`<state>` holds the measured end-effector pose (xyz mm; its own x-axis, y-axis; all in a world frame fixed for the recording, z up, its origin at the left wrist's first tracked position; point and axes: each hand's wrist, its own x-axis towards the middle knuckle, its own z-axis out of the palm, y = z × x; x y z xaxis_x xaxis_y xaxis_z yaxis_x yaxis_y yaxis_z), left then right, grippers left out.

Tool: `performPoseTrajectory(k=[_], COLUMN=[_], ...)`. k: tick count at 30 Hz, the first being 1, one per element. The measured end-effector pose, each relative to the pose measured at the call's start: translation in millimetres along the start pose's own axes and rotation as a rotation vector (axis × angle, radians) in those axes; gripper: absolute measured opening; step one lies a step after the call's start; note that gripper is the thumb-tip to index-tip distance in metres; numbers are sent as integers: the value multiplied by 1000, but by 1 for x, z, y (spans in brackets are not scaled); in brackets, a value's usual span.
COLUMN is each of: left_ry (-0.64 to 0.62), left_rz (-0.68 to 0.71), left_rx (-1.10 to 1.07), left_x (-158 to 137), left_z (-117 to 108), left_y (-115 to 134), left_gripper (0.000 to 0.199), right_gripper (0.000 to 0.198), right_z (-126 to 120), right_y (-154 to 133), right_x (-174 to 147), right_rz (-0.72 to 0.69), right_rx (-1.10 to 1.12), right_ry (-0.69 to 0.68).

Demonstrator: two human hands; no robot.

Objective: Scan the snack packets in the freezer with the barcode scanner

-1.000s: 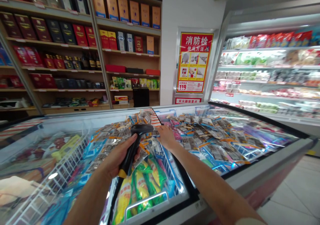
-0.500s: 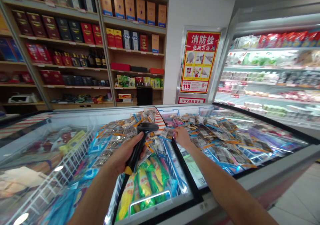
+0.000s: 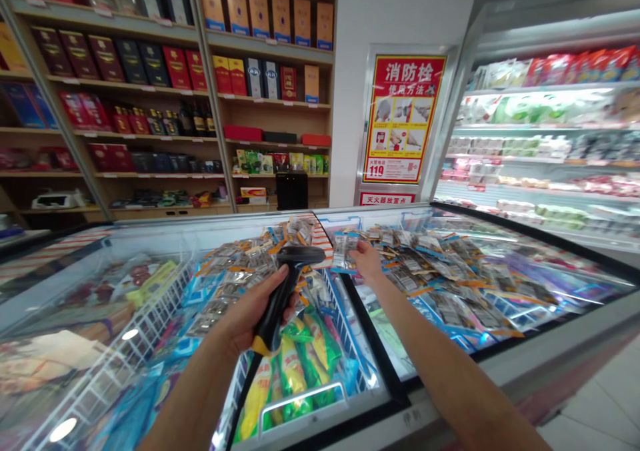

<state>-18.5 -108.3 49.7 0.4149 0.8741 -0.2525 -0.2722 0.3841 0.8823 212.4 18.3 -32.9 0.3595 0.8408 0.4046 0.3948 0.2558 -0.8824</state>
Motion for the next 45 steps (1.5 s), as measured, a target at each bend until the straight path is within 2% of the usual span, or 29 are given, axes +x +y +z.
performPoseTrajectory(k=[3, 7, 14, 22, 27, 33, 36, 40, 45], left_ry=[-44, -33, -28, -69, -118, -128, -104, -17, 14], left_rz=[-8, -12, -1, 72, 55, 109, 165, 164, 183], left_rx=[-18, -11, -13, -30, -24, 105, 80, 88, 21], left_x=[-1, 0, 1, 1, 2, 5, 8, 8, 3], left_z=[0, 0, 0, 0, -1, -5, -5, -8, -15], left_y=[0, -1, -2, -4, 6, 21, 18, 11, 14], left_gripper=[29, 28, 28, 27, 28, 28, 28, 27, 27], right_gripper=[28, 30, 28, 31, 29, 33, 40, 47, 33], right_z=[-8, -14, -13, -15, -17, -21, -30, -45, -44], right_y=[-4, -9, -13, -17, -13, 1, 2, 0, 4], right_x=[2, -2, -4, -6, -3, 8, 11, 11, 8], right_rz=[76, 93, 72, 94, 83, -4, -24, -55, -119], right_rx=[197, 362, 389, 379, 336, 186, -39, -348, -593], right_ry=[13, -7, -10, -35, -15, 39, 116, 216, 136])
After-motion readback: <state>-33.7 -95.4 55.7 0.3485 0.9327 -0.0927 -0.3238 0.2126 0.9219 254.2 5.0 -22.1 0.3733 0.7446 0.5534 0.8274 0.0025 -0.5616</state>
